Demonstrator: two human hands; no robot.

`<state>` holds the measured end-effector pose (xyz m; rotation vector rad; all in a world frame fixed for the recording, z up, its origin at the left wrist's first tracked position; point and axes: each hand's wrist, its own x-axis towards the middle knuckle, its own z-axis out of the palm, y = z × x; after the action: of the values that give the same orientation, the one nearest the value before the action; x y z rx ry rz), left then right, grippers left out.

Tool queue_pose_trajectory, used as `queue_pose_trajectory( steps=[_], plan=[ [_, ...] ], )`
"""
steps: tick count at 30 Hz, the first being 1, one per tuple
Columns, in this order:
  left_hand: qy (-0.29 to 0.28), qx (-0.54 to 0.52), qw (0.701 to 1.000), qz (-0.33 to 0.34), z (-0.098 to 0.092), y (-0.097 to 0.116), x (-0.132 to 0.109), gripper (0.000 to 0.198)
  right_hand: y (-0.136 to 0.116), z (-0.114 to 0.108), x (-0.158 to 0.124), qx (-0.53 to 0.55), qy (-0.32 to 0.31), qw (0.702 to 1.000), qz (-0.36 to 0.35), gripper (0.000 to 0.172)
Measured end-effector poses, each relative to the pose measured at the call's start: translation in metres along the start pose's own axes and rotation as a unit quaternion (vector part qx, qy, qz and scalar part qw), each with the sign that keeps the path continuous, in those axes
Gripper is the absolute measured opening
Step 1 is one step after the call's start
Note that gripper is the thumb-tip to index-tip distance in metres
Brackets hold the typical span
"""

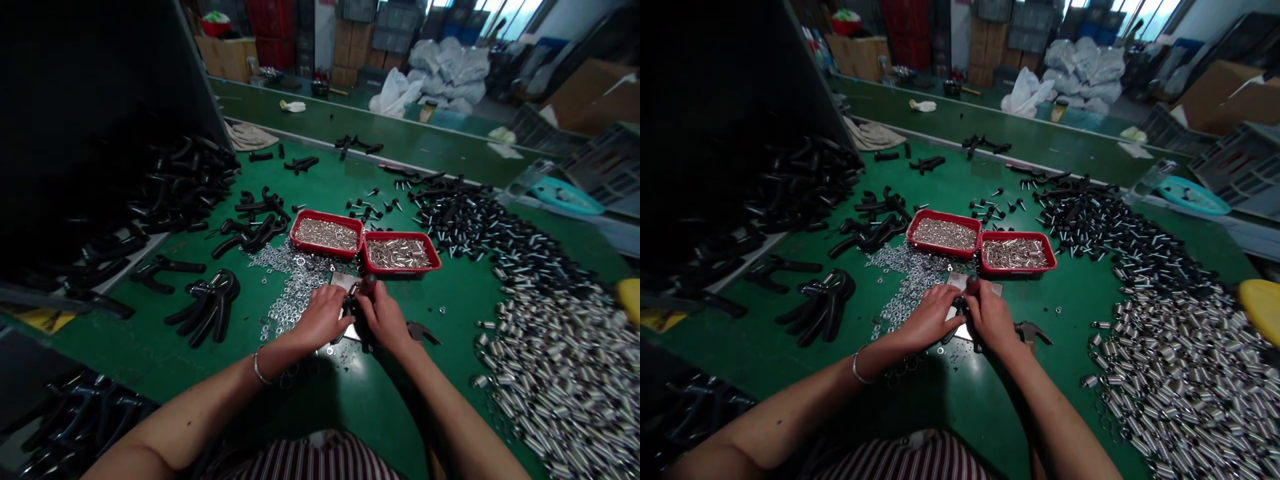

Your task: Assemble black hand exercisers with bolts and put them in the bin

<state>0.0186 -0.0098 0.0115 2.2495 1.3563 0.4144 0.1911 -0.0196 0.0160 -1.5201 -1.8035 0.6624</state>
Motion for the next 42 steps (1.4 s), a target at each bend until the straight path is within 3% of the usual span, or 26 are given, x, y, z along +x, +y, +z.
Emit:
queue_pose_trajectory(
  steps=[4,7,9,11,14,18,22,25,28,35,42],
  plan=[
    [-0.005,-0.025,1.000,0.016,-0.001,0.000,-0.005,0.049,-0.004,-0.029,0.000,0.070,0.055,0.996,0.021,0.020],
    [-0.004,-0.064,0.996,0.065,-0.012,-0.012,0.004,0.047,0.030,-0.069,-0.007,-0.100,0.028,0.990,0.093,0.022],
    [0.023,-0.048,0.995,0.082,-0.030,-0.026,0.026,0.034,0.059,-0.096,-0.012,-0.215,-0.040,0.966,0.140,0.021],
    [0.059,0.032,0.996,0.058,-0.053,-0.043,0.059,0.026,0.080,-0.117,-0.015,-0.295,-0.095,0.937,0.160,0.022],
    [0.083,0.166,0.982,-0.023,-0.085,-0.068,0.110,0.023,0.075,-0.131,-0.003,-0.347,-0.091,0.927,0.110,0.025],
    [0.062,0.196,0.977,-0.047,-0.097,-0.085,0.143,0.015,0.022,-0.107,0.042,-0.315,-0.084,0.945,-0.026,0.021],
    [0.079,0.219,0.971,-0.048,-0.085,-0.089,0.137,0.024,-0.021,-0.056,0.105,-0.375,-0.111,0.914,-0.104,0.025],
    [0.097,0.224,0.968,-0.052,-0.078,-0.091,0.132,0.032,-0.029,-0.021,0.148,-0.388,-0.131,0.904,-0.124,0.023],
    [0.098,0.211,0.971,-0.047,-0.075,-0.093,0.133,0.033,-0.023,0.000,0.174,-0.407,-0.153,0.891,-0.127,0.021],
    [0.107,0.146,0.983,-0.023,-0.072,-0.099,0.138,0.020,-0.012,0.008,0.180,-0.434,-0.166,0.876,-0.131,0.027],
    [0.194,0.036,0.980,-0.012,-0.094,-0.101,0.128,0.017,-0.009,0.010,0.173,-0.431,-0.143,0.882,-0.125,0.030]
  ],
)
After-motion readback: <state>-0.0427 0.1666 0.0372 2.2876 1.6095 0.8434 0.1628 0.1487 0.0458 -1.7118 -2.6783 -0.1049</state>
